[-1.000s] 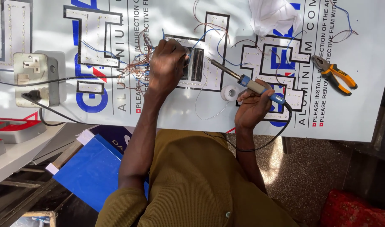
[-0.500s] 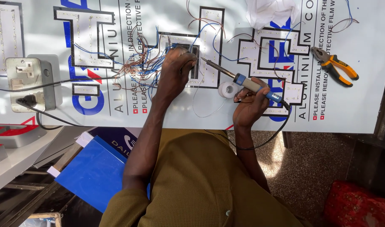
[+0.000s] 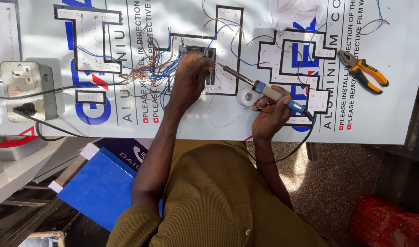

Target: Soldering electrical wires to LED strips and components on a sign board.

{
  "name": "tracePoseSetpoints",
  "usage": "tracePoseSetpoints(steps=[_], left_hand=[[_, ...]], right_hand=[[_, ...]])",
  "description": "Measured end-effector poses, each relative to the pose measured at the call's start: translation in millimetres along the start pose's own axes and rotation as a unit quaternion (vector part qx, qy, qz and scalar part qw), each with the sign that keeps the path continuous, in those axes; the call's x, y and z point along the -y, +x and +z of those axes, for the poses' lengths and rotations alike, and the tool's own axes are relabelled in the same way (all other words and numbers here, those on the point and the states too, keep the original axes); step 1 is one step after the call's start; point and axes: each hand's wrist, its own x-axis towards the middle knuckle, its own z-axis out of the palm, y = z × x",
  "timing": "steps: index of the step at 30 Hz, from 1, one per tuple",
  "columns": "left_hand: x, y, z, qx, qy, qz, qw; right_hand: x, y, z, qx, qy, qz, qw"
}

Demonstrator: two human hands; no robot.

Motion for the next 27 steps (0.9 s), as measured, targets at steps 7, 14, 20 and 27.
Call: tracePoseSetpoints(steps=[7, 14, 20, 27], left_hand=[[-8, 3, -4, 0.005, -0.024, 0.005, 1.0], [-16, 5, -7, 0.007, -0.025, 0.004, 1.0], [-9, 2, -4, 0.003, -0.019, 0.01, 1.0], [-2, 0, -4, -0.003, -0.01, 0.028, 1.0]], right_hand=[[-4, -1, -3, 0.006, 0.009, -0.007, 1.0], [-4, -2, -3, 0.004, 0.012, -0.013, 1.0], [-5, -2, -4, 0.008, 0.006, -0.017, 1.0], [-4, -1, -3, 0.006, 0.006, -0.011, 1.0]])
